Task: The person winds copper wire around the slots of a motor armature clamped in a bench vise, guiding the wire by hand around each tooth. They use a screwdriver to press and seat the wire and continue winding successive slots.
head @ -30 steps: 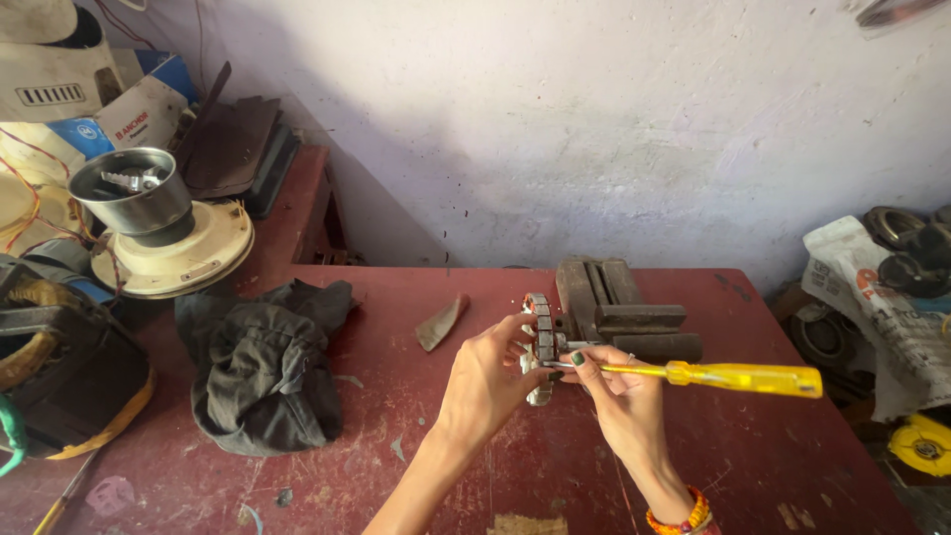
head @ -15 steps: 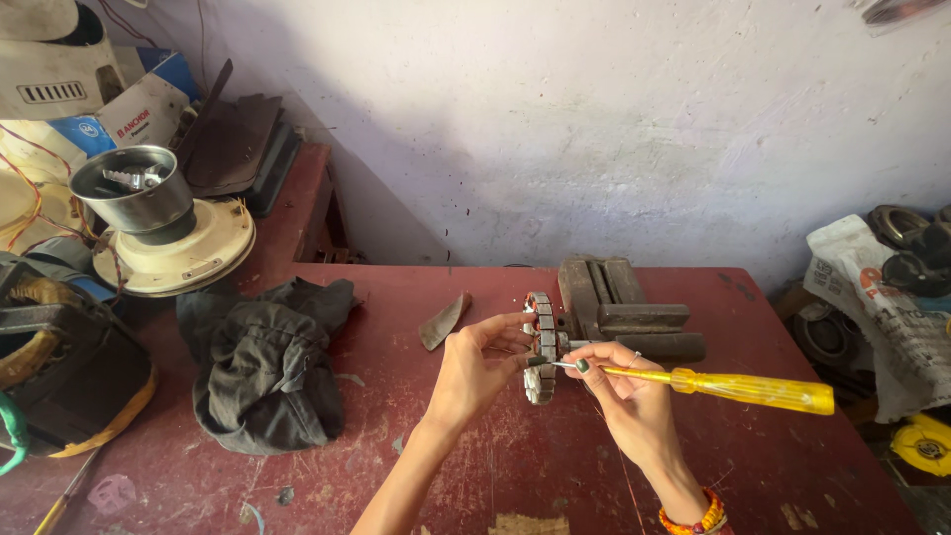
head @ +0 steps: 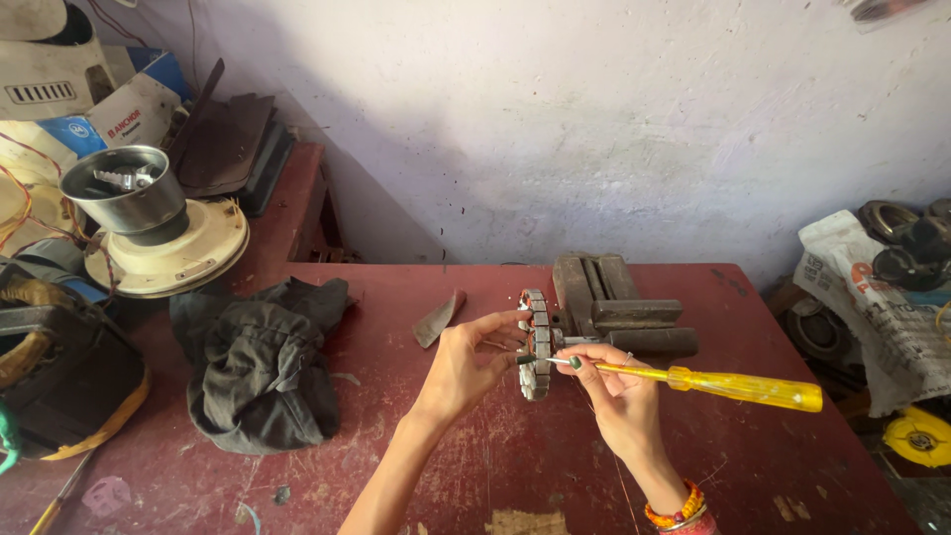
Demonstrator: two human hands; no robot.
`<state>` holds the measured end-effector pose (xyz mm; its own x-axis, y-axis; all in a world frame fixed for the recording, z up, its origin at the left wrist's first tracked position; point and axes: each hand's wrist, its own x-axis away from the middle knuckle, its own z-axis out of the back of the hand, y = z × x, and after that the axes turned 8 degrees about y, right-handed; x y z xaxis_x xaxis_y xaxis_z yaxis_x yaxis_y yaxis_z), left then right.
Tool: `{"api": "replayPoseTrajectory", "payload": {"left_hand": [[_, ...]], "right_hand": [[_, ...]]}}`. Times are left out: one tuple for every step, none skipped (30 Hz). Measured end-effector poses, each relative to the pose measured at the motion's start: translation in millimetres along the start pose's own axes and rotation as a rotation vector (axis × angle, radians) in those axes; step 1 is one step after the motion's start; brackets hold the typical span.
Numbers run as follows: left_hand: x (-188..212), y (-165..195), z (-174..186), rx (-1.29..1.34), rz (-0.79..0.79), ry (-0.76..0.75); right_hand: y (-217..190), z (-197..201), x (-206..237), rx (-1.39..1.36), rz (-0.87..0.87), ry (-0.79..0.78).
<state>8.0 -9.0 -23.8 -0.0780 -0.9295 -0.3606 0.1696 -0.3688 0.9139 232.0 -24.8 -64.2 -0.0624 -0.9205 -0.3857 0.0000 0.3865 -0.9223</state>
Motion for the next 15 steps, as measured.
{"api": "replayPoseTrajectory", "payload": {"left_hand": [[-0.4,-0.2,0.0,-0.014,-0.012,-0.006],[-0.6,-0.4,-0.3,-0.022,-0.016,-0.004],[-0.8,-0.5,-0.4,-0.031,-0.019,-0.002],[-1.2,-0.4,-0.5,-0.041,-0.023,-0.001],[-1.5,0.0,-0.5,-0.048,-0.018,0.003],[-1.3,0.6,-0.8,-0.054,-0.012,0.007],[-1.1,1.7,-1.0,-0.061,-0.006,0.012],[-1.0,3.2,-0.8,-0.056,-0.008,0.014],[-0.1,5.3,-1.0,-0.05,-0.009,0.016],[0.3,7.8,-1.2,-0.043,-0.011,0.017],[1.1,10.5,-1.0,-0.09,-0.012,0.013],[2.3,13.3,-0.4,-0.137,-0.014,0.009],[4.0,16.5,0.6,-0.184,-0.013,0.005],[4.2,19.5,1.9,-0.21,-0.009,-0.011],[3.2,22.4,3.8,-0.236,-0.008,-0.026]], "right_hand": [[0.2,0.6,-1.2,0.001,-0.007,-0.003],[0.4,1.0,-2.5,-0.021,-0.049,0.007],[0.5,1.1,-3.2,-0.044,-0.092,0.017],[0.4,0.9,-3.4,-0.067,-0.134,0.028],[0.1,0.2,-2.7,-0.05,-0.118,0.039],[-0.4,-0.6,-0.7,-0.031,-0.104,0.051],[-1.0,-2.0,1.1,-0.013,-0.088,0.062],[-1.7,-4.1,4.1,0.047,-0.008,0.053],[-3.2,-6.0,8.9,0.108,0.071,0.043],[-4.7,-7.8,11.7,0.169,0.152,0.033],[-6.3,-9.5,12.7,0.186,0.174,0.045],[-8.0,-11.0,13.1,0.203,0.196,0.057],[-10.6,-12.3,14.2,0.22,0.215,0.068],[-13.7,-12.5,13.5,0.2,0.168,0.059],[-17.5,-12.0,10.6,0.18,0.124,0.049]]}}
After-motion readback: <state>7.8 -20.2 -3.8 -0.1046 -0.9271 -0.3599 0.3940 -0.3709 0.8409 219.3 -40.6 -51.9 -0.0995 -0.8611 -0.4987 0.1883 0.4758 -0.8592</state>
